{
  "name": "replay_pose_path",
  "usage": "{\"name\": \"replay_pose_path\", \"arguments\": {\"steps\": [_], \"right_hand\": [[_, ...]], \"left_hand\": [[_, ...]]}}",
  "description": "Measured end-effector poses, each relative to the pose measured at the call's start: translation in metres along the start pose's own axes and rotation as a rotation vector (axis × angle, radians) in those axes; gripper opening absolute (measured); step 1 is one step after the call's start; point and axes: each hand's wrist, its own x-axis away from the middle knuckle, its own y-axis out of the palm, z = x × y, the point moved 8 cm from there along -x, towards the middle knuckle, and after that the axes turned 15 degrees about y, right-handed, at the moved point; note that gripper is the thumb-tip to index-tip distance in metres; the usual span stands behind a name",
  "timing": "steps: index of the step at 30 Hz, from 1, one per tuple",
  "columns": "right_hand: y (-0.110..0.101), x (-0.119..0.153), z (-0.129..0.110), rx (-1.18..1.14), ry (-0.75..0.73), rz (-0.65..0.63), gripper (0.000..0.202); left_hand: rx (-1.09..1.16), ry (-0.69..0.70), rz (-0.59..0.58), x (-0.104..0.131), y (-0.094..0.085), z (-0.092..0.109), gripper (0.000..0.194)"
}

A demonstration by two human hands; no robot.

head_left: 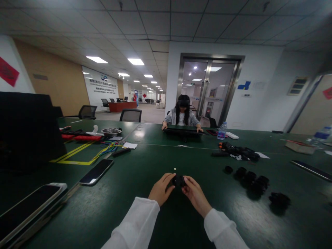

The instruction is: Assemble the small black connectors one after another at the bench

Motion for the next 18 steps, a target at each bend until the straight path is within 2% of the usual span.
{"name": "replay_pose_path", "arguments": {"steps": [7,18], "right_hand": [[0.003,0.002,-0.002,0.051,-0.028,-0.043,0.026],[0.015,0.012,-0.006,0.284,-0.036,-0.106,0.023]], "left_hand": [[-0.01,-0.059,-0.015,0.001,-0.002,-0.002,0.038],[0.017,-0.279,-0.072,0.004,-0.003,-0.014,0.027]]}}
